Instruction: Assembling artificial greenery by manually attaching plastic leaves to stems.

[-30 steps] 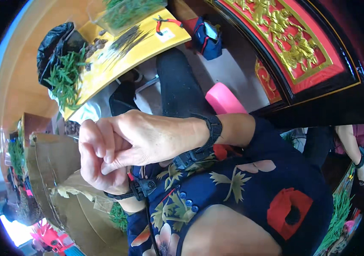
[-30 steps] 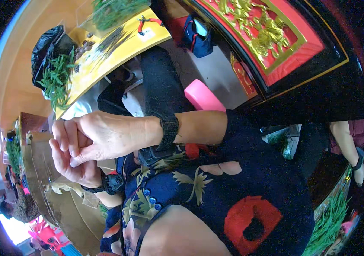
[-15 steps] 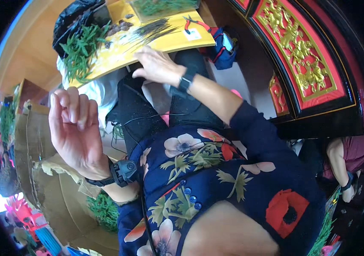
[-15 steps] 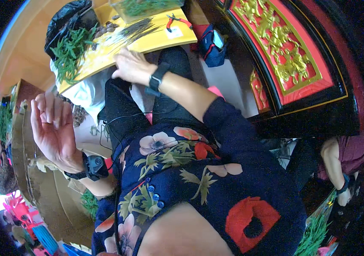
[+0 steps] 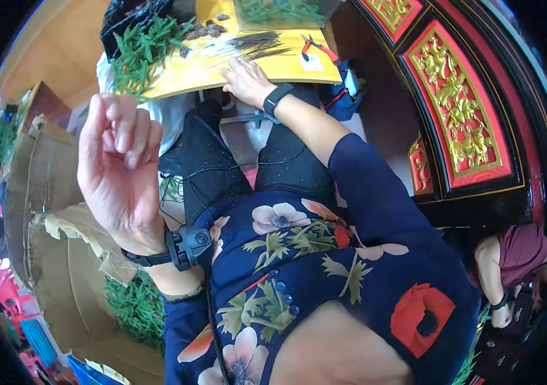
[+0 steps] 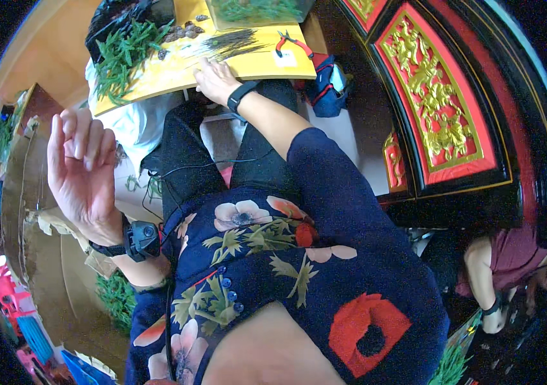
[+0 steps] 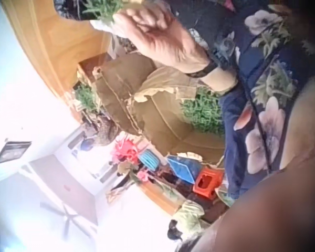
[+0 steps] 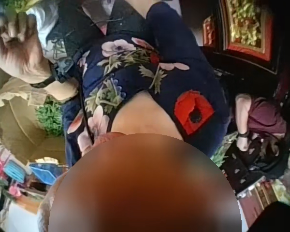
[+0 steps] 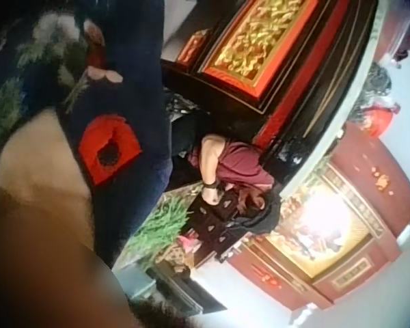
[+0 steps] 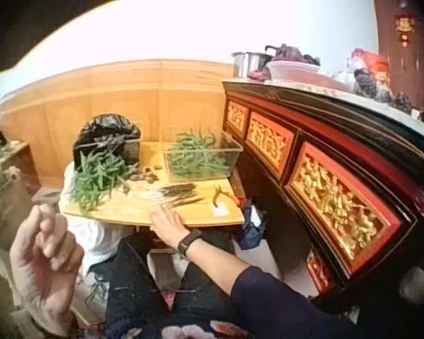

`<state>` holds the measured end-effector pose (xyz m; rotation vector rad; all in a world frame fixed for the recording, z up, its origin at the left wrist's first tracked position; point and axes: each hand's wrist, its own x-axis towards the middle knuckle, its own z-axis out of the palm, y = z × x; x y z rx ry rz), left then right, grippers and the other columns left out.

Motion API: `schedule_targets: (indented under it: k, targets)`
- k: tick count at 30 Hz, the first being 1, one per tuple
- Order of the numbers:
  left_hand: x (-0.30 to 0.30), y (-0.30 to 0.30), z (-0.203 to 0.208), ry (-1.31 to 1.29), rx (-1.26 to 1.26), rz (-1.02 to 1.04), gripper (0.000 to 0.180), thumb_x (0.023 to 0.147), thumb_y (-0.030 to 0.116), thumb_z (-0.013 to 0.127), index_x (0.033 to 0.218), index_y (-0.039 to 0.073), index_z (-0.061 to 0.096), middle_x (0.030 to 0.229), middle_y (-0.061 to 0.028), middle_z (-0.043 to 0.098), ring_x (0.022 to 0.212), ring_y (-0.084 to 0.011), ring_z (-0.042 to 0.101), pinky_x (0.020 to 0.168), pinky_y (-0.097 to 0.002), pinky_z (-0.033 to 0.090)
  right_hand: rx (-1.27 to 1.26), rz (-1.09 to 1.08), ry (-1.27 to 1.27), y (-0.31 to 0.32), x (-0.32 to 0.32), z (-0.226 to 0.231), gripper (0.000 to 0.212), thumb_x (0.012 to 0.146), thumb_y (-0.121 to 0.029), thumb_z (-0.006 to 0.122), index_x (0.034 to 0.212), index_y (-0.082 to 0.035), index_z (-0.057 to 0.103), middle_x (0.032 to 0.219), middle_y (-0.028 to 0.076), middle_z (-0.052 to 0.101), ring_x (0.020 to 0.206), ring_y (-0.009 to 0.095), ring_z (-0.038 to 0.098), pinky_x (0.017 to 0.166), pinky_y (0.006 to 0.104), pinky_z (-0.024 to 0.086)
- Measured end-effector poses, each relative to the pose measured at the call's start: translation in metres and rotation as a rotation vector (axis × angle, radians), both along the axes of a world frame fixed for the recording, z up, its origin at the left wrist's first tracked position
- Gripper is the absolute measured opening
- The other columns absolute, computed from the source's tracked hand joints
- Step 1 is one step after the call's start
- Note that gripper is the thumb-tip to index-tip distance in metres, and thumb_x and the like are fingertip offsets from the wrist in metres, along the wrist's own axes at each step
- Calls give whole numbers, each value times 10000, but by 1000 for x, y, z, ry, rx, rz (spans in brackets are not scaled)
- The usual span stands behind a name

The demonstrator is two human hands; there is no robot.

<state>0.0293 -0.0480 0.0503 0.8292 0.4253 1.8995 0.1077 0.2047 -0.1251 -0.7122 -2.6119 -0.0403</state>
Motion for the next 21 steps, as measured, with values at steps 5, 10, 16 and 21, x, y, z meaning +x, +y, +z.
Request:
schedule_targets:
  k: [5, 10, 16, 21]
  targets:
    - [-1, 2, -5, 42, 2, -19, 204, 932, 187, 416, 774, 59, 425, 609, 25, 342, 488, -61, 273, 480, -218, 227, 193, 48, 75, -1, 11, -6, 350, 741, -211, 640, 1055, -75, 568, 1043, 167, 503, 932, 316, 535, 788, 404, 435]
    - [-1, -3, -2, 12, -1, -49, 195, 942, 156, 389, 770, 66, 373, 626, 19, 309, 502, -69, 265, 502, -221, 237, 251, 152, 199, 5, 20, -10, 119, 716, -180, 610, 787, -87, 586, 793, 81, 549, 798, 256, 564, 728, 387, 414]
    - [-3, -5, 0, 28, 9, -9, 198, 942, 149, 387, 762, 68, 368, 626, 18, 307, 503, -68, 268, 499, -219, 237, 321, 162, 225, 9, 24, -14, 132, 676, -173, 654, 784, -116, 605, 742, 16, 586, 745, 194, 572, 676, 331, 409]
    - [0, -1, -5, 27, -8, -11, 212, 933, 187, 412, 761, 64, 404, 607, 31, 330, 496, -58, 274, 488, -213, 229, 319, 187, 264, 7, 26, -11, 125, 665, -165, 651, 767, -117, 596, 749, 18, 598, 738, 185, 579, 668, 314, 406]
